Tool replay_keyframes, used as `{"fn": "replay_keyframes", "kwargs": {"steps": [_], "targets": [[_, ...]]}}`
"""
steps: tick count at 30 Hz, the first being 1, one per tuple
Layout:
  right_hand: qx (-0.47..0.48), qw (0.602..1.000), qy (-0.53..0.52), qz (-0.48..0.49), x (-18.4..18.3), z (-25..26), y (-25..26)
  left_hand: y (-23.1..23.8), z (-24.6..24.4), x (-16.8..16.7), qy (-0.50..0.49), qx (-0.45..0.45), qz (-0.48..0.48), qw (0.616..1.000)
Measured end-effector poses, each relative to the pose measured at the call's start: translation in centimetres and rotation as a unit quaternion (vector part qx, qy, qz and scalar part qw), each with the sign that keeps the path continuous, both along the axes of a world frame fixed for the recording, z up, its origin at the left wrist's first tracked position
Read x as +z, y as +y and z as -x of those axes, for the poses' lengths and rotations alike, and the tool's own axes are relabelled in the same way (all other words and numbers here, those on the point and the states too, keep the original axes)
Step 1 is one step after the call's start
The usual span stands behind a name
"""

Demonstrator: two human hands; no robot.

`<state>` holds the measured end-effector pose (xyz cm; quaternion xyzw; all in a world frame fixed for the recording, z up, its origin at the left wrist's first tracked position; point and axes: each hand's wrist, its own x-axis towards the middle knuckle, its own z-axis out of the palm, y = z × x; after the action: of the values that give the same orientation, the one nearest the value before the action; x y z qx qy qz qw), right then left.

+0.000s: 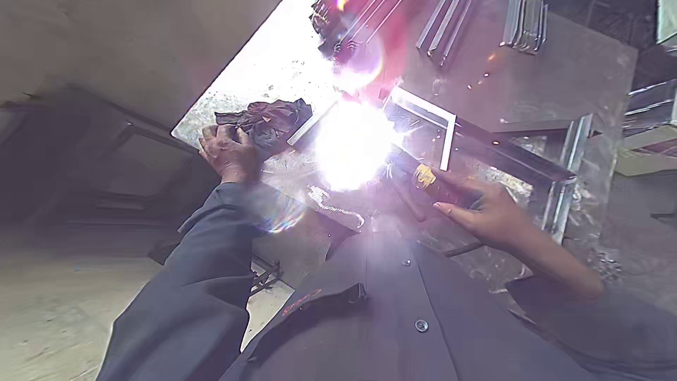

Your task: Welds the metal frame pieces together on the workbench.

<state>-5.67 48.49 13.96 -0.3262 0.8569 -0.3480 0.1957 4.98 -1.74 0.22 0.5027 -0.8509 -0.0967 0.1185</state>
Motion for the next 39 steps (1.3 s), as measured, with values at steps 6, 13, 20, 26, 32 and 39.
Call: {"fn": "replay_keyframes", "kwargs": {"steps": [6, 13, 20, 26, 32, 39], "targets": [[0.012, 1.0, 0.016, -0.002, -0.26, 0.25, -0.22, 0.16, -0.13, 0.31, 0.011, -0.01, -0.009, 1.0], [0.015, 1.0, 0.015, -0.007, -0.3, 0.2, -0.22, 0.05, -0.09, 0.02, 0.012, -0.005, -0.003, 1.0], [0.013, 0.999, 0.038, -0.014, -0.1, -0.11, -0.22, 0.16, -0.18, 0.17, 0.017, -0.011, -0.006, 1.0], [0.023, 0.998, 0.051, -0.018, -0.34, 0.03, -0.38, 0.28, -0.24, 0.46, 0.02, -0.016, -0.015, 1.0], [0.021, 0.998, 0.051, -0.02, -0.46, 0.03, -0.3, 0.42, -0.19, 0.68, 0.012, -0.011, -0.011, 1.0], [0.025, 0.997, 0.063, -0.026, -0.11, -0.13, -0.39, 0.15, -0.14, 0.4, 0.012, -0.009, -0.017, 1.0]]}}
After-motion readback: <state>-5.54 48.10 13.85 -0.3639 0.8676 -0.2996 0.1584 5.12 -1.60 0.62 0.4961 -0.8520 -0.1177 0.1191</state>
